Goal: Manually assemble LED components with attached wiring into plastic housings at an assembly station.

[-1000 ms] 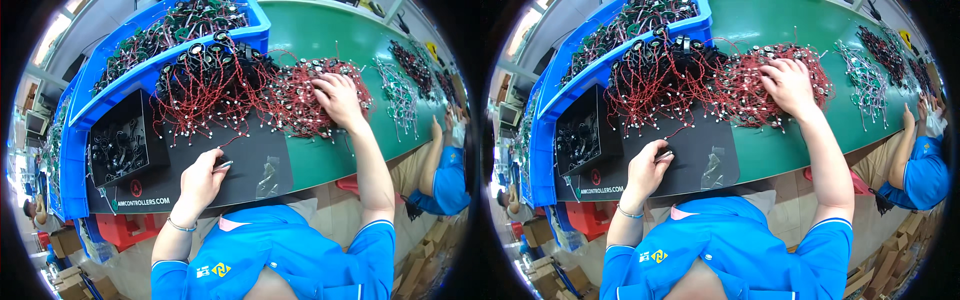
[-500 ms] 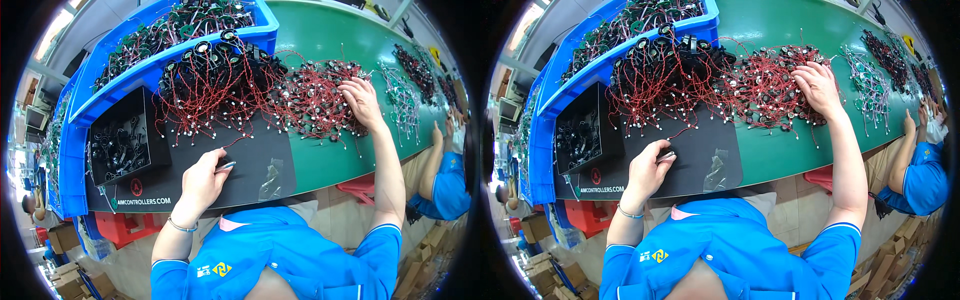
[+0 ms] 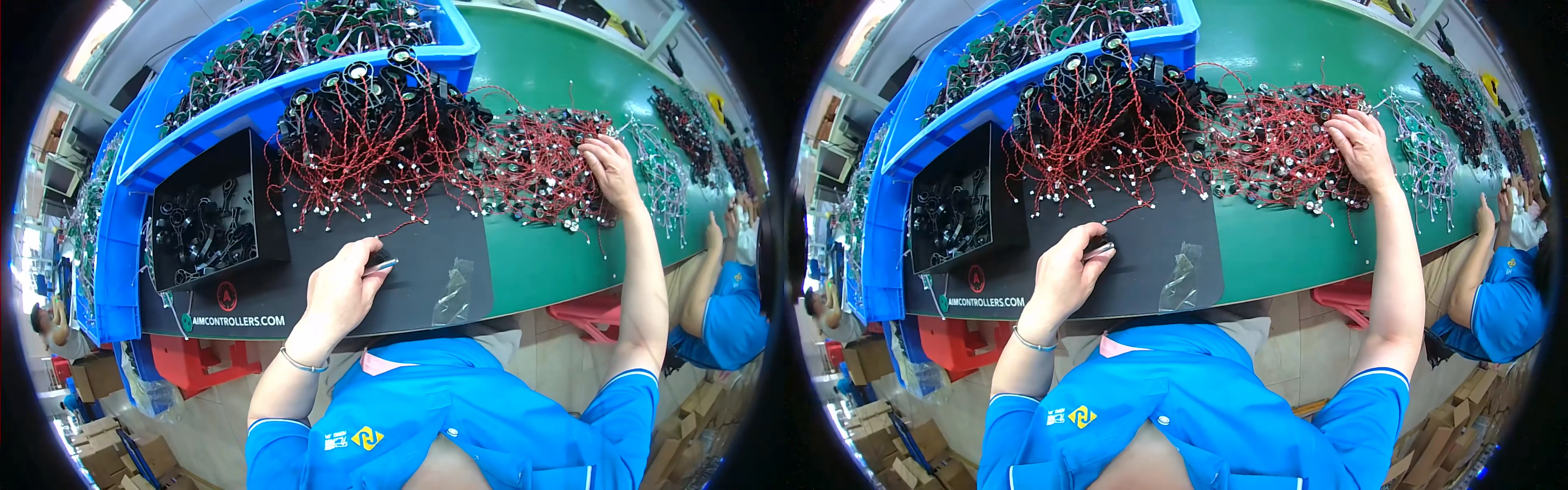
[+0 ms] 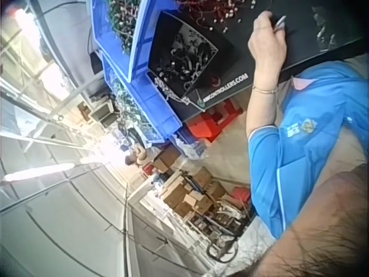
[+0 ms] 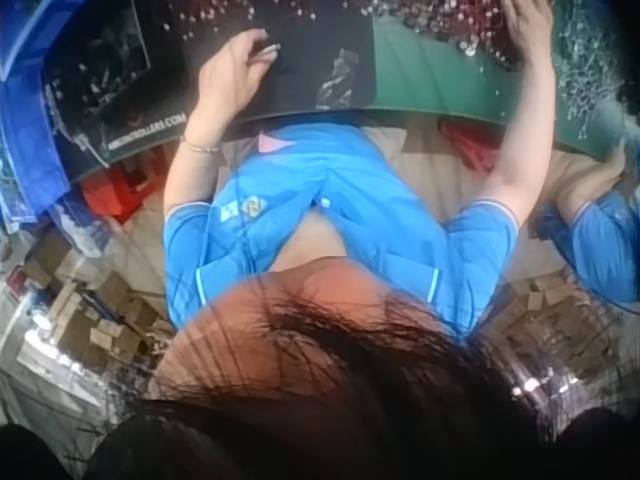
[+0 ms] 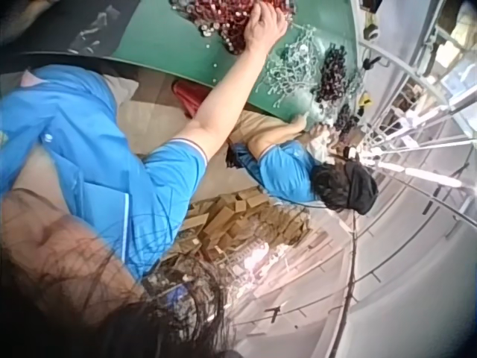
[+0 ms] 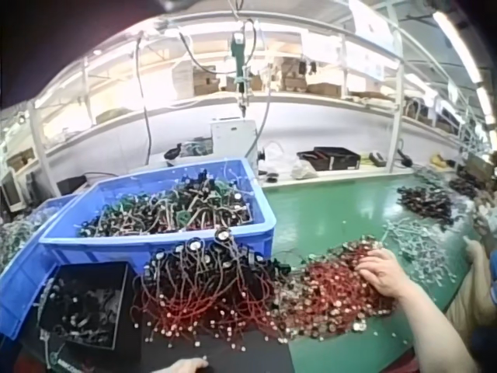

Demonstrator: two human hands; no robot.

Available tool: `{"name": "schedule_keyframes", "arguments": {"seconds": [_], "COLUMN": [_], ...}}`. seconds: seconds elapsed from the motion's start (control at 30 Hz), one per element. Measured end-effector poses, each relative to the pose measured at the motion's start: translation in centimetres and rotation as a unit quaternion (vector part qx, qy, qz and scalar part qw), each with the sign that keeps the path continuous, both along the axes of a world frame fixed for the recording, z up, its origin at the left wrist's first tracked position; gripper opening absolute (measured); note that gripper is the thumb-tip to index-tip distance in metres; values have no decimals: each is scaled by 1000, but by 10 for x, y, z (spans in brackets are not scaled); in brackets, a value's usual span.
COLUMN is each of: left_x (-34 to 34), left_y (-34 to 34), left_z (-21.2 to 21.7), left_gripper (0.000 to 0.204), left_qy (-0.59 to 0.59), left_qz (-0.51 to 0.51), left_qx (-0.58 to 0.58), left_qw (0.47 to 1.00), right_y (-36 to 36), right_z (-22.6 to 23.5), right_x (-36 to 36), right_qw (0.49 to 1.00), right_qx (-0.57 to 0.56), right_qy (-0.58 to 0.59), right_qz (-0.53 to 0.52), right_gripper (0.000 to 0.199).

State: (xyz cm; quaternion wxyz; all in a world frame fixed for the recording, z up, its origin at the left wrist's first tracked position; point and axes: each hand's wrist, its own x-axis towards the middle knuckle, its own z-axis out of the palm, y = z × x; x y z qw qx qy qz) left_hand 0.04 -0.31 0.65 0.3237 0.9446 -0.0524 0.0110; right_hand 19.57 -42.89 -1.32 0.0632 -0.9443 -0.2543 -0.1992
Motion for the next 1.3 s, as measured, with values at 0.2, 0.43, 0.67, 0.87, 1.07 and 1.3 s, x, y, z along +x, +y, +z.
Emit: {"name": "schedule_keyframes", "arguments": {"seconds": [0.2, 0.43, 0.67, 0.87, 1.07, 1.3], "left_x": [0, -1, 0, 0, 1, 0], "left_y": [1, 4, 4, 4, 0, 2], "left_z": [-2, -5, -5, -3, -1, -1], "left_gripper": [26, 25, 25, 26, 26, 25], "left_qy": [-40, -47, -53, -45, -36, -22], "left_qz": [-1, -4, -12, -13, -7, -2], "left_qx": [9, -2, 4, 15, 16, 15], "left_qw": [999, 999, 999, 999, 999, 1000], "right_y": [0, -19, 45, 151, 164, 140], "right_z": [12, 11, 35, 24, 7, 27], "right_x": [6, 17, -2, -48, -63, -59], "right_qw": [999, 998, 993, 995, 996, 991], "right_qx": [-31, -47, 17, 39, 44, 24], "right_qy": [15, 2, -79, -38, -19, 98], "right_qz": [-8, -50, -85, 88, 73, 88], "right_gripper": [18, 19, 25, 15, 18, 13]}}
